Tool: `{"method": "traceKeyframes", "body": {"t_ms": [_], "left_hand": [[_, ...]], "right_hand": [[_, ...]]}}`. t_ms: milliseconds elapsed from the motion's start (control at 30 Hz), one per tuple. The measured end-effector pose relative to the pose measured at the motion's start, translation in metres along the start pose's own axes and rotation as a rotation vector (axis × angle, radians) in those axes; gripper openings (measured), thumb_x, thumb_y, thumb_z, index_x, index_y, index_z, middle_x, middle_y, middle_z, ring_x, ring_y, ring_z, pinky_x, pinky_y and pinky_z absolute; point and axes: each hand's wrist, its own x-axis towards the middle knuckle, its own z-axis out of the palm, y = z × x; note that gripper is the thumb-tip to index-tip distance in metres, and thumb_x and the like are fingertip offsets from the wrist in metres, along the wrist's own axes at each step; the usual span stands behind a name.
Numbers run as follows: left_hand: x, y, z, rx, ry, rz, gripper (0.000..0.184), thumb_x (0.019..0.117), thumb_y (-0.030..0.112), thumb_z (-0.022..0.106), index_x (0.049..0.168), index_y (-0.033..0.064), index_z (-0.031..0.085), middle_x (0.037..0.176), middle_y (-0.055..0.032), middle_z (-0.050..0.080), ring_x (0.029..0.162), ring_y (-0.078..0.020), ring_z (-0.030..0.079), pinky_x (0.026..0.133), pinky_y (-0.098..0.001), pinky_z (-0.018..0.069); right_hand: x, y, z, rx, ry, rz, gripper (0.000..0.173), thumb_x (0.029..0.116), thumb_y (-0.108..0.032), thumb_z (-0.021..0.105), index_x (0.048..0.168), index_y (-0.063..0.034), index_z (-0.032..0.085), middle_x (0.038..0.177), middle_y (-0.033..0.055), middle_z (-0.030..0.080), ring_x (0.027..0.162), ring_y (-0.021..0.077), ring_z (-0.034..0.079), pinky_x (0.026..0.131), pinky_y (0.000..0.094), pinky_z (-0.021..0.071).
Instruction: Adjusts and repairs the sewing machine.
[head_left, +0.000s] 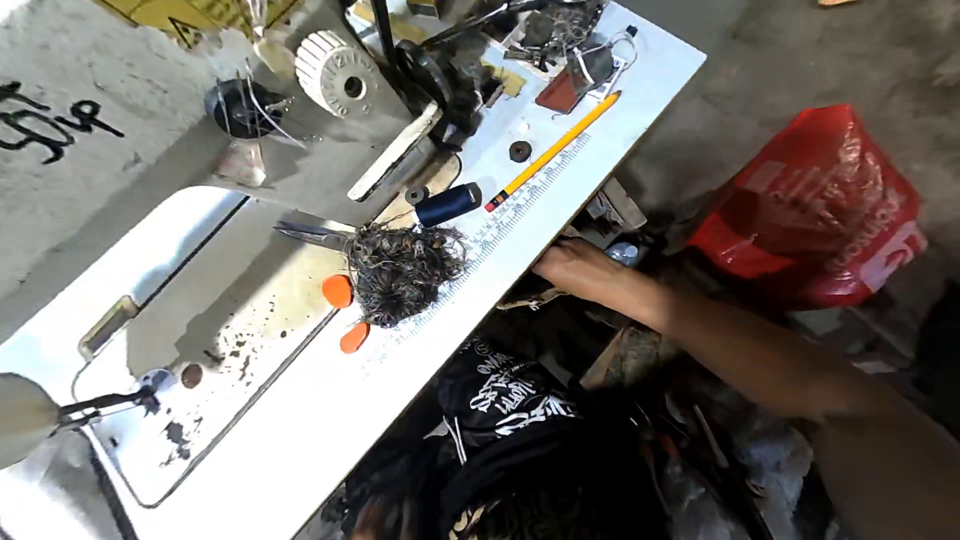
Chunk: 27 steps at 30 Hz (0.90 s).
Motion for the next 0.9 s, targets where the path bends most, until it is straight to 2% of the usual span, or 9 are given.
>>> {"method": "traceKeyframes", "body": {"t_ms": [133, 233, 300, 433, 567, 667, 800, 833, 900], "left_hand": [[0.11, 0.104, 0.046, -0.72, -0.173, -0.02, 0.039, 0.1088, 0.02, 0.048, 0.137, -0.0046, 0.057, 0.125, -0.0104, 0.07, 0.113, -0.0139, 0.068, 0.1, -0.0332, 0.0562], [0.183, 0.168, 0.08, -1.293, -0.386, -0.419, 0.037, 0.1133, 0.03, 0.032, 0.128, 0.0042, 0.054, 0.107, -0.0094, 0.071, 0.096, -0.0196, 0.071, 0.087, -0.0366, 0.0592], [0.204, 0.191, 0.094, -1.396, -0.447, -0.395, 0.028, 0.1129, 0.022, 0.03, 0.117, 0.0088, 0.055, 0.098, -0.0042, 0.067, 0.089, -0.0162, 0.067, 0.086, -0.0352, 0.0578], [0.198, 0.215, 0.097, -1.495, -0.415, -0.362, 0.025, 0.1123, 0.019, 0.029, 0.114, 0.0111, 0.053, 0.097, -0.0012, 0.063, 0.089, -0.0128, 0.064, 0.086, -0.031, 0.0558], [0.193, 0.219, 0.102, -1.544, -0.458, -0.321, 0.041, 0.1134, 0.031, 0.019, 0.115, 0.0113, 0.054, 0.099, -0.0041, 0.067, 0.092, -0.0149, 0.068, 0.09, -0.034, 0.0565], [0.187, 0.214, 0.094, -1.538, -0.382, -0.374, 0.043, 0.1134, 0.032, 0.015, 0.122, 0.0081, 0.05, 0.107, -0.008, 0.064, 0.1, -0.0212, 0.067, 0.093, -0.0419, 0.0558], [0.158, 0.179, 0.053, -1.17, -0.477, -0.283, 0.041, 0.1138, 0.033, 0.028, 0.139, 0.0102, 0.051, 0.118, -0.0054, 0.073, 0.097, -0.0161, 0.073, 0.085, -0.0323, 0.06], [0.146, 0.162, 0.043, -1.081, -0.505, -0.199, 0.043, 0.1134, 0.027, 0.031, 0.149, 0.0081, 0.046, 0.119, -0.0072, 0.073, 0.095, -0.0172, 0.074, 0.084, -0.0323, 0.0613], [0.118, 0.124, 0.031, -1.004, -0.52, -0.047, 0.041, 0.11, 0.015, 0.038, 0.146, -0.0017, 0.048, 0.116, -0.0108, 0.073, 0.094, -0.021, 0.075, 0.082, -0.0354, 0.0634]], "right_hand": [[0.012, -0.018, 0.006, 0.011, 0.146, -0.004, 0.015, 0.0975, -0.006, 0.059, 0.101, -0.0033, 0.074, 0.097, 0.0183, 0.073, 0.091, 0.0382, 0.072, 0.076, 0.0554, 0.0584], [0.013, -0.037, 0.012, 0.127, -0.011, 0.087, 0.024, 0.1012, -0.011, 0.056, 0.116, -0.0048, 0.074, 0.115, 0.0175, 0.072, 0.11, 0.0361, 0.068, 0.093, 0.0539, 0.0546], [0.013, -0.039, 0.003, 0.281, -0.198, 0.19, 0.028, 0.1048, -0.01, 0.051, 0.122, 0.0002, 0.071, 0.124, 0.0203, 0.069, 0.121, 0.0369, 0.063, 0.104, 0.053, 0.0478], [0.021, -0.036, 0.026, 0.256, -0.078, 0.239, 0.021, 0.1012, -0.008, 0.057, 0.106, 0.0012, 0.075, 0.112, 0.02, 0.072, 0.113, 0.0371, 0.067, 0.098, 0.053, 0.052], [0.034, -0.043, 0.018, 0.538, -0.227, 0.553, 0.029, 0.1059, -0.009, 0.05, 0.125, 0.0064, 0.066, 0.133, 0.0246, 0.063, 0.125, 0.037, 0.06, 0.108, 0.052, 0.0452], [0.024, -0.044, -0.021, 0.469, -0.401, 0.384, 0.025, 0.102, -0.005, 0.055, 0.121, 0.0059, 0.066, 0.129, 0.0244, 0.063, 0.125, 0.0383, 0.058, 0.103, 0.0552, 0.0452], [-0.09, -0.038, -0.023, 0.435, 0.124, 0.222, 0.027, 0.1004, -0.005, 0.057, 0.123, -0.0034, 0.072, 0.118, 0.0138, 0.072, 0.112, 0.0262, 0.068, 0.102, 0.0443, 0.0533], [-0.133, -0.041, -0.02, 0.423, 0.165, 0.327, 0.025, 0.1012, -0.009, 0.057, 0.119, -0.0067, 0.074, 0.113, 0.0101, 0.073, 0.105, 0.0221, 0.07, 0.096, 0.0424, 0.0564], [-0.216, -0.056, 0.005, 0.371, -0.03, 0.631, 0.021, 0.0988, -0.017, 0.063, 0.113, -0.006, 0.074, 0.102, 0.0133, 0.072, 0.091, 0.0275, 0.071, 0.083, 0.0492, 0.0593]]}}
